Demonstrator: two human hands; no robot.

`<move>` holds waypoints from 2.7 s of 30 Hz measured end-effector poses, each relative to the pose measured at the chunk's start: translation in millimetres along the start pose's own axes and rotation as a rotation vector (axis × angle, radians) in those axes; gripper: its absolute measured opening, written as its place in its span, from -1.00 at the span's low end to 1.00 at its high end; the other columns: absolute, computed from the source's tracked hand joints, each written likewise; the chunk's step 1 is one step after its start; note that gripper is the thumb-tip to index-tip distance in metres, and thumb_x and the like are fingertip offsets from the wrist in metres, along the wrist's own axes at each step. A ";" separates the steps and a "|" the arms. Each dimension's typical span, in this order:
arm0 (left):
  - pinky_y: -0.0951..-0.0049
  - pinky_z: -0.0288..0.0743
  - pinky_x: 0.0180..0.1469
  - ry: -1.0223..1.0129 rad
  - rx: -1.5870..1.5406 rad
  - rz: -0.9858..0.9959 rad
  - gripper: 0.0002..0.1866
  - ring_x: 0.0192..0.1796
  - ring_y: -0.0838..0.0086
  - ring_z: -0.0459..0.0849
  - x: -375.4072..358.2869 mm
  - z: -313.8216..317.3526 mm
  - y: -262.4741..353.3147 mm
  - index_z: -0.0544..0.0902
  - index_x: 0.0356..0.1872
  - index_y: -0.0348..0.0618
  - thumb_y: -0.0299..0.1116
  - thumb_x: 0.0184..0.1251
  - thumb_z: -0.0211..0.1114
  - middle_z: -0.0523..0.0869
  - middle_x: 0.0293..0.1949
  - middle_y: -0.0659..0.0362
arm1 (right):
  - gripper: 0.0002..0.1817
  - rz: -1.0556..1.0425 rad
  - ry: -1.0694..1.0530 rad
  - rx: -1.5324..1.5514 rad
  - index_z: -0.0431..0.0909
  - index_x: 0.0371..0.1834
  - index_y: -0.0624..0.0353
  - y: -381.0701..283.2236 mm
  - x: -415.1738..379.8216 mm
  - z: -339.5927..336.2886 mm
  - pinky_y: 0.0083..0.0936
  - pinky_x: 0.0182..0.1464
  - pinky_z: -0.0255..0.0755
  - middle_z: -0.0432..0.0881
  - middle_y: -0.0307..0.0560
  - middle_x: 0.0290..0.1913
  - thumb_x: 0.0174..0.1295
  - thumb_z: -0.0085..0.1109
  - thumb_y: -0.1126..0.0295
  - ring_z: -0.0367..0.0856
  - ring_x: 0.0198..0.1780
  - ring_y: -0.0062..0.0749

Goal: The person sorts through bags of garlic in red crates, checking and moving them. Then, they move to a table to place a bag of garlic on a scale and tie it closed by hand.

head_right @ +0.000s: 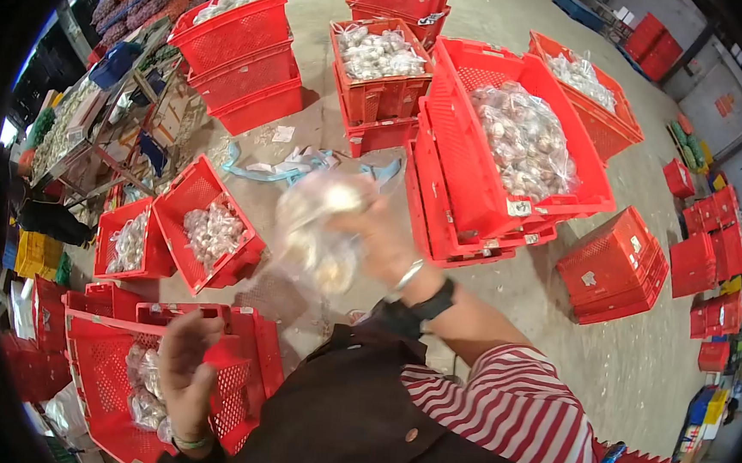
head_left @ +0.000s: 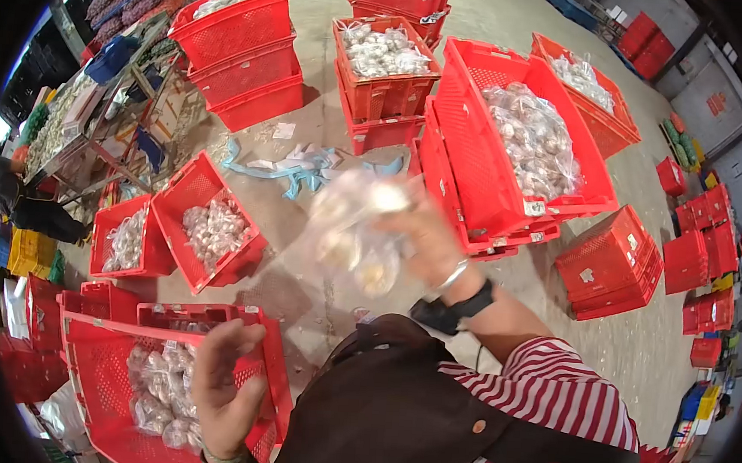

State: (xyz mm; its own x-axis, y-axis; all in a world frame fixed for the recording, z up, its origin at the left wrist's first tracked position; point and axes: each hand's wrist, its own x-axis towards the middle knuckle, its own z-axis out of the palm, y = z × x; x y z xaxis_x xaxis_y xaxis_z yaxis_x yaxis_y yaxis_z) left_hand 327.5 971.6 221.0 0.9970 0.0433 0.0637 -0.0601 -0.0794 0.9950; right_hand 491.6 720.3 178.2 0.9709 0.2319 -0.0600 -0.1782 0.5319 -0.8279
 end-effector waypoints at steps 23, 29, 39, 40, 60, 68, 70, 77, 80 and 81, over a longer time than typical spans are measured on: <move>-0.01 0.41 0.00 -0.142 -1.204 0.676 -0.68 0.05 0.16 0.55 0.5 61.5 99.2 0.37 0.10 -0.13 -0.27 0.41 0.00 0.63 -0.25 0.05 | -0.39 -0.216 -0.059 -0.747 0.18 0.37 0.23 2.4 125.0 -70.4 -0.52 0.15 0.35 0.34 0.10 0.29 0.27 0.18 0.41 0.43 0.21 -0.35; 0.06 0.43 0.00 0.031 -1.167 0.799 -0.71 0.03 0.21 0.56 -26.1 45.6 100.2 0.40 0.08 -0.14 -0.32 0.39 0.01 0.62 -0.23 0.09 | -0.41 -0.116 -0.373 -0.708 0.20 0.36 0.23 63.1 152.2 10.6 -0.52 0.13 0.37 0.37 0.04 0.29 0.29 0.16 0.39 0.45 0.20 -0.34; 0.17 0.45 0.00 0.504 -1.234 0.801 -0.75 0.00 0.30 0.57 -93.6 -14.5 84.4 0.44 0.03 -0.16 -0.42 0.36 0.03 0.61 -0.20 0.15 | -0.43 -0.061 -0.747 -0.789 0.24 0.34 0.23 125.2 122.5 152.8 -0.48 0.17 0.34 0.41 0.02 0.26 0.27 0.17 0.39 0.44 0.21 -0.35; 0.18 0.45 0.00 0.629 -1.282 0.749 -0.75 0.00 0.31 0.57 -104.3 -26.3 71.2 0.45 0.02 -0.17 -0.43 0.36 0.03 0.61 -0.20 0.16 | -0.42 -0.068 -0.742 -0.788 0.24 0.34 0.22 127.1 132.0 154.0 -0.48 0.17 0.33 0.41 0.02 0.26 0.27 0.17 0.39 0.44 0.21 -0.35; 0.30 0.38 0.16 1.385 -1.441 0.521 -0.67 -0.04 0.47 0.50 -272.4 -188.3 -97.1 0.46 0.05 -0.08 -0.52 0.26 0.22 0.57 -0.23 0.30 | -0.63 -0.123 -1.650 -1.036 0.51 0.05 0.19 296.5 -50.9 446.7 -0.55 -0.03 0.47 0.56 -0.11 -0.03 0.15 0.27 0.44 0.56 -0.03 -0.45; 0.46 0.45 -0.10 1.338 -1.032 0.308 -0.61 -0.29 0.52 0.56 -283.1 -192.3 -129.2 0.44 0.06 -0.27 -0.28 0.33 0.27 0.57 -0.35 0.25 | -0.51 -0.446 -1.870 -1.293 0.51 0.02 0.20 508.1 -67.8 474.9 -0.27 0.21 0.33 0.52 0.14 0.02 -0.02 0.32 0.30 0.44 0.13 0.03; 0.52 0.41 -0.07 1.159 -1.113 0.267 -0.50 -0.26 0.53 0.56 -293.9 -194.3 -133.7 0.45 0.05 -0.34 -0.01 0.50 -0.05 0.59 -0.33 0.21 | -0.46 -0.529 -1.779 -1.255 0.43 0.12 0.20 545.1 -78.7 480.3 -0.24 0.23 0.31 0.44 0.18 0.13 0.01 0.28 0.35 0.39 0.17 0.07; 0.54 0.37 -0.15 1.349 -1.099 0.056 -0.57 -0.20 0.53 0.57 -284.2 -208.6 -116.7 0.49 -0.01 -0.25 -0.04 0.49 -0.01 0.64 -0.27 0.16 | -0.38 -0.440 -1.816 -1.218 0.28 0.22 0.26 613.7 -127.0 496.2 -0.22 0.28 0.26 0.23 0.27 0.29 0.03 0.21 0.42 0.27 0.28 0.17; 0.60 0.37 -0.18 1.379 -1.121 -0.081 -0.76 -0.25 0.58 0.55 -282.2 -211.7 -113.5 0.49 -0.05 -0.24 -0.28 0.44 0.11 0.62 -0.30 0.21 | -0.43 -0.362 -1.737 -1.337 0.31 0.21 0.25 631.0 -140.6 494.9 -0.18 0.14 0.36 0.46 0.29 0.09 0.09 0.17 0.36 0.45 0.11 0.13; 0.60 0.37 -0.18 1.384 -1.124 -0.079 -0.76 -0.25 0.58 0.55 -281.5 -211.2 -114.1 0.49 -0.05 -0.24 -0.28 0.44 0.11 0.62 -0.30 0.21 | -0.50 -0.285 -1.680 -1.408 0.40 0.15 0.23 636.3 -141.2 496.4 -0.16 0.08 0.40 0.56 0.29 -0.01 0.10 0.14 0.36 0.53 0.01 0.12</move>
State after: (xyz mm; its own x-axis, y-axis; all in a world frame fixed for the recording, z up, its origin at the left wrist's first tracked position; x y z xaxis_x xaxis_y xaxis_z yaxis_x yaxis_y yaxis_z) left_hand 43.6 1178.8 105.8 0.2710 0.7830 -0.5599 -0.6096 0.5898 0.5297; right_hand 161.6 1430.3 -63.3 -0.1883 0.9715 -0.1439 0.8497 0.0877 -0.5199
